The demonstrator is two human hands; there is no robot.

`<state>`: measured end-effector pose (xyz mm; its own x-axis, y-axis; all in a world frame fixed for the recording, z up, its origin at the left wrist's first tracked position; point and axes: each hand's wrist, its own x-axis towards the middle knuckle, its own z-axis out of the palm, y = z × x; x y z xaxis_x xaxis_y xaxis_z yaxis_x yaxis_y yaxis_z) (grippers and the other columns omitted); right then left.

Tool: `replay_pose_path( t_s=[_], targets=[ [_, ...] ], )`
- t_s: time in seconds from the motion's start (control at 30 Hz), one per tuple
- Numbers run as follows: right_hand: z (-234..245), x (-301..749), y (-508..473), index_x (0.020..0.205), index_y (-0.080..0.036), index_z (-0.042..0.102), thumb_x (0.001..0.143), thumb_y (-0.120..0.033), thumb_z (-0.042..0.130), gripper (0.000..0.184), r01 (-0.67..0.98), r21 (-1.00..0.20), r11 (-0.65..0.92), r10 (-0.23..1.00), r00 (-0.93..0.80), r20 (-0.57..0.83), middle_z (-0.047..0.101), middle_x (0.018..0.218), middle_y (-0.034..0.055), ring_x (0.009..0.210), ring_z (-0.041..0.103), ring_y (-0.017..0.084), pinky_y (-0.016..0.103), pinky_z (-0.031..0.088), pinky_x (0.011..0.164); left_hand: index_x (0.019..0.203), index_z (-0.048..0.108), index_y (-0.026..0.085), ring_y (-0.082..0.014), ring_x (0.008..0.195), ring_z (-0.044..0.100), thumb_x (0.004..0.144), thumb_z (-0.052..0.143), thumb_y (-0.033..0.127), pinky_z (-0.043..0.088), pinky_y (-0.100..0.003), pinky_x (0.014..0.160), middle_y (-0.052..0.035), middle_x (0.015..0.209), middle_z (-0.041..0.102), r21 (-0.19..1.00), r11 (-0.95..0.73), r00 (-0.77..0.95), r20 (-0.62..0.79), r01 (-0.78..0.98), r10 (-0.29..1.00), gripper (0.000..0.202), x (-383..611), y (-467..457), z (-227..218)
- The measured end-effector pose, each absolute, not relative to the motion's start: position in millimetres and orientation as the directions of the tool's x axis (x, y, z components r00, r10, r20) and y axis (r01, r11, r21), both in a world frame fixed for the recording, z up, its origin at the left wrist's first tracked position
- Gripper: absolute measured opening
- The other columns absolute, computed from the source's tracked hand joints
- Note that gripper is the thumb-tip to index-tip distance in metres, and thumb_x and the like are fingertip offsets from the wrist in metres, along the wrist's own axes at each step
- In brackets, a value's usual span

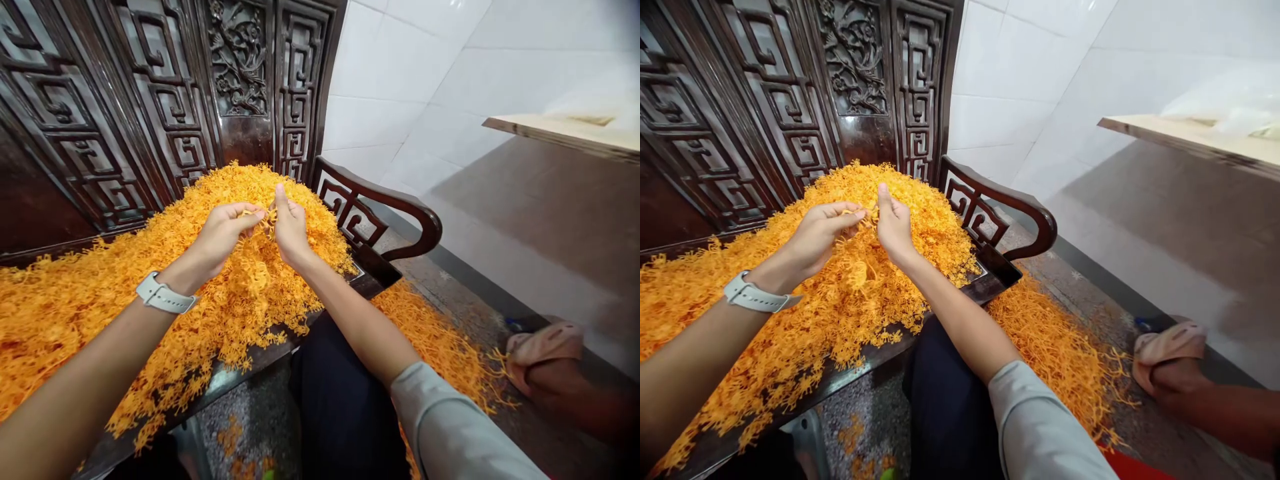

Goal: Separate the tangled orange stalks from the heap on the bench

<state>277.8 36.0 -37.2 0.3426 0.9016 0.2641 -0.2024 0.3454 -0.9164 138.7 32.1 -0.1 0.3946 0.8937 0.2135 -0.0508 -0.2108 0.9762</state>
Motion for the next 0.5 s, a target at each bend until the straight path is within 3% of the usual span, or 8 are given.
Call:
replay_pose_path(
  t_s=[0.1,0.23,0.37,0.5],
  targets=[
    [-38.5,276.8,38.4,0.066,-0.025,0.036,0.092,-0.085,0.057,0.069,-0.219,-0.919,0.328,0.917,0.307,0.254,0.038,0.062,-0.0033,0.058,0.035,0.012,0.029,0.038,0.053,0.078,0.076,0.018,-0.0186,0.087,0.06,0.08,0.084,0.036,0.047,-0.032,0.086,-0.0061,0.089,0.072,0.983,-0.172,0.439,0.186,-0.071,0.879,0.021,135.1,31.4,0.6],
    [-40.4,280.2,39.5,0.064,-0.025,0.03,0.094,-0.082,0.058,0.07,-0.096,-0.9,0.425,0.856,0.366,0.365,0.029,0.061,-0.0044,0.058,0.026,0.012,0.029,0.03,0.054,0.083,0.079,0.018,-0.0213,0.097,0.062,0.082,0.087,0.043,0.048,-0.033,0.091,-0.0074,0.095,0.074,0.986,-0.169,0.5,0.152,-0.011,0.852,0.026,132.2,28.4,1.5],
    [-42.6,279.9,38.3,0.062,-0.024,0.029,0.093,-0.084,0.057,0.073,-0.021,-0.877,0.479,0.828,0.341,0.444,0.028,0.061,-0.0049,0.058,0.024,0.011,0.03,0.023,0.054,0.081,0.077,0.019,-0.0193,0.09,0.058,0.083,0.087,0.047,0.047,-0.033,0.087,-0.0062,0.092,0.072,0.988,-0.156,0.48,0.144,-0.016,0.865,0.03,134.9,24.4,-1.6],
    [-38.9,272.5,34.8,0.06,-0.024,0.033,0.088,-0.087,0.061,0.075,-0.112,-0.898,0.426,0.882,0.275,0.384,0.034,0.058,-0.0051,0.054,0.031,0.009,0.029,0.026,0.053,0.074,0.075,0.018,-0.018,0.084,0.054,0.079,0.087,0.038,0.046,-0.032,0.089,-0.0038,0.081,0.066,0.992,-0.11,0.515,0.129,-0.068,0.847,0.024,135.2,25.1,-2.2]
  ],
)
